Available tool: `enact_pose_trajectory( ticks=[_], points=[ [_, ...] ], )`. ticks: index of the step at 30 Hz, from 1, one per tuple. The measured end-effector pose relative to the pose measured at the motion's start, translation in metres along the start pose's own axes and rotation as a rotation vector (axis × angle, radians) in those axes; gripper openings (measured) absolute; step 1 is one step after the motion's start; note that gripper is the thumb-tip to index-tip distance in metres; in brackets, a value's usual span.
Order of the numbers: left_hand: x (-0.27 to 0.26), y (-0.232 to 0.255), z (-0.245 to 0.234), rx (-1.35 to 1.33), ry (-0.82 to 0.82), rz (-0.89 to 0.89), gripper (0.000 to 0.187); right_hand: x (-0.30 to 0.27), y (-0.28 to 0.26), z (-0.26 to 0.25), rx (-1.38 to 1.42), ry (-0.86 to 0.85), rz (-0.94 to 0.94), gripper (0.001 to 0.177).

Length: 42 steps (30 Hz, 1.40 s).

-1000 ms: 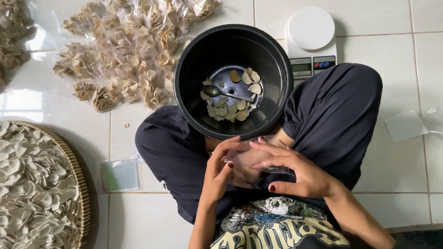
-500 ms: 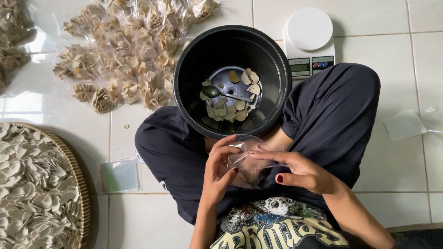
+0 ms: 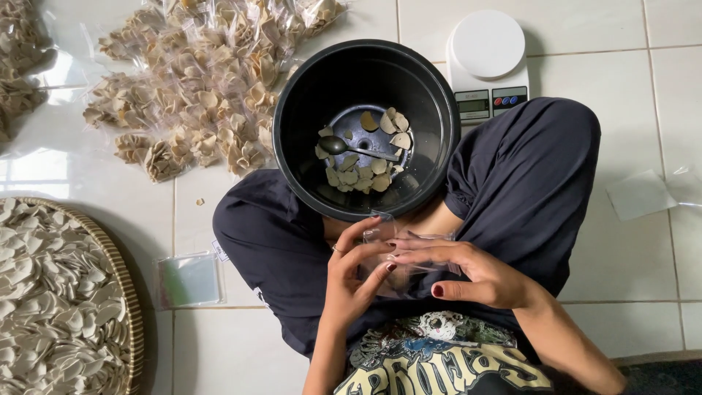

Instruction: Packaging small dried food pieces into plastic bags using a spoon and weighing them on a digital scale.

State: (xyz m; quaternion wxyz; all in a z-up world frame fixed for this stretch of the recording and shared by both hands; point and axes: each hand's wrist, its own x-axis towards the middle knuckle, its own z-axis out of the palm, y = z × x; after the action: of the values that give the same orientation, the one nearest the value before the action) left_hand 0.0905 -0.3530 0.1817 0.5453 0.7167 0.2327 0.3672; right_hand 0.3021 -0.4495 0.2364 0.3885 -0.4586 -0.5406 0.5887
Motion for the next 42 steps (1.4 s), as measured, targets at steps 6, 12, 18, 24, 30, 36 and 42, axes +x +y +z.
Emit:
enact_pose_trajectory(
  ticks=[6, 12, 18, 24, 30, 36, 42],
  points=[
    [-0.002, -0.008, -0.001, 0.038, -0.022, 0.108, 0.019, 0.001, 0.002, -0.001, 0.014, 0.003, 0.087, 0.062],
    [0.003, -0.017, 0.001, 0.074, 0.134, 0.062, 0.006, 0.012, -0.003, -0.008, -0.026, 0.055, -0.037, 0.056],
    [0.025, -0.046, -0.033, 0.046, 0.293, 0.023, 0.006, 0.028, -0.002, -0.044, 0.04, 0.401, 0.075, 0.043],
    [0.068, -0.082, -0.057, 0.025, 0.445, -0.01, 0.005, 0.097, 0.066, -0.103, -0.354, 0.587, 0.253, 0.021],
    [0.108, -0.119, -0.069, -0.032, 0.488, -0.015, 0.009, 0.181, 0.132, -0.113, -0.97, 0.249, 0.411, 0.026],
    [0.13, -0.14, -0.063, -0.083, 0.484, -0.002, 0.009, 0.242, 0.243, -0.109, -1.255, 0.239, 0.441, 0.024],
    [0.124, -0.138, -0.066, -0.078, 0.497, 0.051, 0.008, 0.221, 0.243, -0.102, -1.109, 0.444, 0.215, 0.033]
  ],
)
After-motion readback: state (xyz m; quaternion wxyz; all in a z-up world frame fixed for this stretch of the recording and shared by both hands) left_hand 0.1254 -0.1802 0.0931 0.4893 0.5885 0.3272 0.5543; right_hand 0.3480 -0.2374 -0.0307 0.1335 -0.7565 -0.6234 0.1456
